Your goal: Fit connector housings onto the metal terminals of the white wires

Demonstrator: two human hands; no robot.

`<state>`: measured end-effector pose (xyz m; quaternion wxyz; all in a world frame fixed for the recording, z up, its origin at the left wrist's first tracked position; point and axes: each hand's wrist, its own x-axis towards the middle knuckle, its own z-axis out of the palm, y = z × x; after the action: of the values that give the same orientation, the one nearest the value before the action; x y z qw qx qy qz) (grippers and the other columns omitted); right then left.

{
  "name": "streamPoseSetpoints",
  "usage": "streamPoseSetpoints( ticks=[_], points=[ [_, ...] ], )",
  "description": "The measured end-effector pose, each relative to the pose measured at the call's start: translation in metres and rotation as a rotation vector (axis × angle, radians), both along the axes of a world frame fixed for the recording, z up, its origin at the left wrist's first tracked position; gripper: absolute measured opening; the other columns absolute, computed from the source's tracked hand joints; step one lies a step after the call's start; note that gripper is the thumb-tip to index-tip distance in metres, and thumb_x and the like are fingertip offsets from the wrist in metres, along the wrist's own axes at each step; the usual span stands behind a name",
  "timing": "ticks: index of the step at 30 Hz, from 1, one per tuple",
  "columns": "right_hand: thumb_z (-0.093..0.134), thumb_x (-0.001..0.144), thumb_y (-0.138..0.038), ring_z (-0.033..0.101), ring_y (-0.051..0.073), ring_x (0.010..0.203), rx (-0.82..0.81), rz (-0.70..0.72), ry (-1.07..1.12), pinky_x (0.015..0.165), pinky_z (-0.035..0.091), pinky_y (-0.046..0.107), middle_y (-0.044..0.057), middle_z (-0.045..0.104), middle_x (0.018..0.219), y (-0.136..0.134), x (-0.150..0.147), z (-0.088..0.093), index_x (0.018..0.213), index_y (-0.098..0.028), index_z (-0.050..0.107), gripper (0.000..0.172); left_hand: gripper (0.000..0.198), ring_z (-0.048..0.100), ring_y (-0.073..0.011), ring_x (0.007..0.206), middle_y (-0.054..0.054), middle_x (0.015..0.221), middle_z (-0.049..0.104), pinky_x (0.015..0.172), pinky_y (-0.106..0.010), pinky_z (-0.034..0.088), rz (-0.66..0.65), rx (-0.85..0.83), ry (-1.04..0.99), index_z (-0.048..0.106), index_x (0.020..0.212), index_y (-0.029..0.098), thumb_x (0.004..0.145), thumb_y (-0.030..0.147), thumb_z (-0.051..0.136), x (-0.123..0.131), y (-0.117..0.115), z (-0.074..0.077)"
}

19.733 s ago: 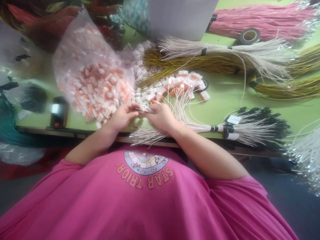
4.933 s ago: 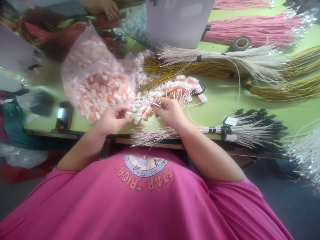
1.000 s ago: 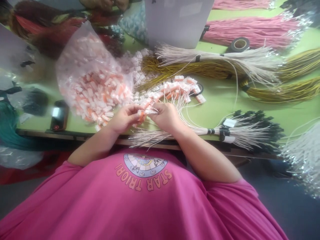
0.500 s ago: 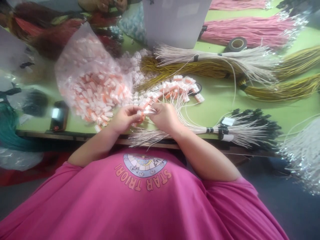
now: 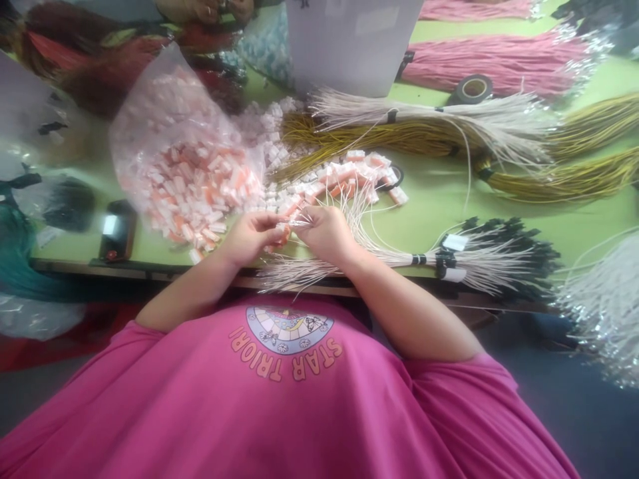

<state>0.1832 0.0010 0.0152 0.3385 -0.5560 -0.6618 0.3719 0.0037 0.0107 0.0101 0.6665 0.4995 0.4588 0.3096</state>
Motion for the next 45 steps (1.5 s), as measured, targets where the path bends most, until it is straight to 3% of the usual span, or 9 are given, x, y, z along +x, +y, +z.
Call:
streamPoseSetpoints(
  ticks=[12, 17, 20, 23, 26, 30, 34, 39, 45],
  points=[
    [0.056, 0.073, -0.023, 0.047, 0.011, 0.057, 0.001, 0.032, -0.16, 0.054, 0.034, 0.026, 0.001, 0.056, 0.057, 0.0, -0.002, -0.004, 0.066, -0.013, 0.065, 0.015, 0.015, 0.055, -0.0083, 0.053, 0.0, 0.059, 0.059, 0.053, -0.023, 0.046, -0.065, 0.077, 0.033, 0.066, 0.078, 0.013, 0.071, 0.024, 0.073, 0.005, -0.001, 0.0],
    [0.062, 0.072, -0.031, 0.049, 0.012, 0.06, -0.014, 0.097, 0.023, 0.056, 0.035, 0.025, 0.0, 0.056, 0.06, 0.008, 0.006, -0.004, 0.067, -0.013, 0.064, 0.019, 0.02, 0.058, -0.0112, 0.062, -0.002, 0.069, 0.063, 0.062, -0.026, 0.048, -0.071, 0.233, 0.146, 0.065, 0.094, 0.015, 0.078, 0.027, 0.067, 0.004, 0.003, -0.003],
    [0.06, 0.075, -0.035, 0.047, 0.012, 0.059, -0.028, 0.059, 0.034, 0.056, 0.035, 0.026, -0.001, 0.055, 0.059, 0.013, 0.013, -0.004, 0.065, -0.015, 0.062, 0.023, 0.028, 0.061, -0.0159, 0.082, -0.007, 0.092, 0.065, 0.075, -0.029, 0.049, -0.09, 0.529, 0.378, 0.063, 0.104, 0.017, 0.082, 0.034, 0.063, -0.008, 0.004, 0.003],
    [0.058, 0.078, -0.034, 0.05, 0.014, 0.065, 0.062, -0.044, 0.008, 0.06, 0.038, 0.029, 0.001, 0.056, 0.064, 0.016, 0.017, -0.005, 0.065, -0.017, 0.062, 0.022, 0.029, 0.055, -0.0231, 0.104, -0.01, 0.114, 0.059, 0.091, -0.037, 0.044, 0.006, 0.793, 0.782, 0.061, 0.11, 0.019, 0.083, 0.03, 0.06, -0.038, 0.003, 0.014],
    [0.058, 0.078, -0.03, 0.055, 0.019, 0.079, 0.242, -0.099, -0.036, 0.071, 0.043, 0.035, 0.005, 0.06, 0.081, 0.016, 0.017, -0.007, 0.07, -0.019, 0.066, 0.016, 0.02, 0.053, -0.0297, 0.105, -0.012, 0.105, 0.061, 0.091, -0.044, 0.041, 0.144, 0.775, 1.179, 0.063, 0.099, 0.017, 0.081, 0.024, 0.06, -0.075, 0.006, 0.019],
    [0.055, 0.08, -0.028, 0.055, 0.021, 0.084, 0.362, -0.081, -0.182, 0.075, 0.043, 0.038, 0.009, 0.059, 0.091, 0.014, 0.017, -0.008, 0.065, -0.02, 0.064, 0.019, 0.008, 0.056, -0.0306, 0.092, -0.013, 0.091, 0.062, 0.08, -0.044, 0.044, 0.093, 0.681, 1.351, 0.064, 0.081, 0.017, 0.079, 0.023, 0.06, -0.107, 0.017, 0.008],
    [0.052, 0.082, -0.03, 0.051, 0.022, 0.078, 0.339, -0.107, -0.346, 0.068, 0.04, 0.039, 0.01, 0.057, 0.081, 0.01, 0.019, -0.004, 0.059, -0.02, 0.059, 0.027, 0.012, 0.058, -0.0254, 0.085, -0.009, 0.082, 0.062, 0.076, -0.039, 0.044, 0.119, 0.709, 1.177, 0.066, 0.077, 0.019, 0.082, 0.023, 0.055, -0.109, 0.021, 0.001],
    [0.054, 0.081, -0.03, 0.049, 0.02, 0.077, 0.409, -0.054, -0.289, 0.068, 0.038, 0.037, 0.008, 0.054, 0.078, 0.007, 0.017, 0.005, 0.053, -0.02, 0.052, 0.03, 0.015, 0.061, -0.0189, 0.083, -0.008, 0.088, 0.065, 0.074, -0.033, 0.048, 0.181, 0.625, 0.709, 0.067, 0.092, 0.019, 0.083, 0.022, 0.055, -0.086, 0.006, 0.021],
    [0.058, 0.077, -0.03, 0.033, 0.009, 0.051, 0.113, 0.106, -0.097, 0.05, 0.028, 0.028, -0.003, 0.037, 0.052, 0.0, 0.011, 0.01, 0.058, -0.018, 0.054, 0.024, 0.014, 0.062, -0.0165, 0.086, -0.009, 0.099, 0.065, 0.073, -0.03, 0.053, -0.008, 0.321, 0.07, 0.065, 0.08, 0.013, 0.078, 0.026, 0.061, -0.041, 0.003, 0.026]
  ],
)
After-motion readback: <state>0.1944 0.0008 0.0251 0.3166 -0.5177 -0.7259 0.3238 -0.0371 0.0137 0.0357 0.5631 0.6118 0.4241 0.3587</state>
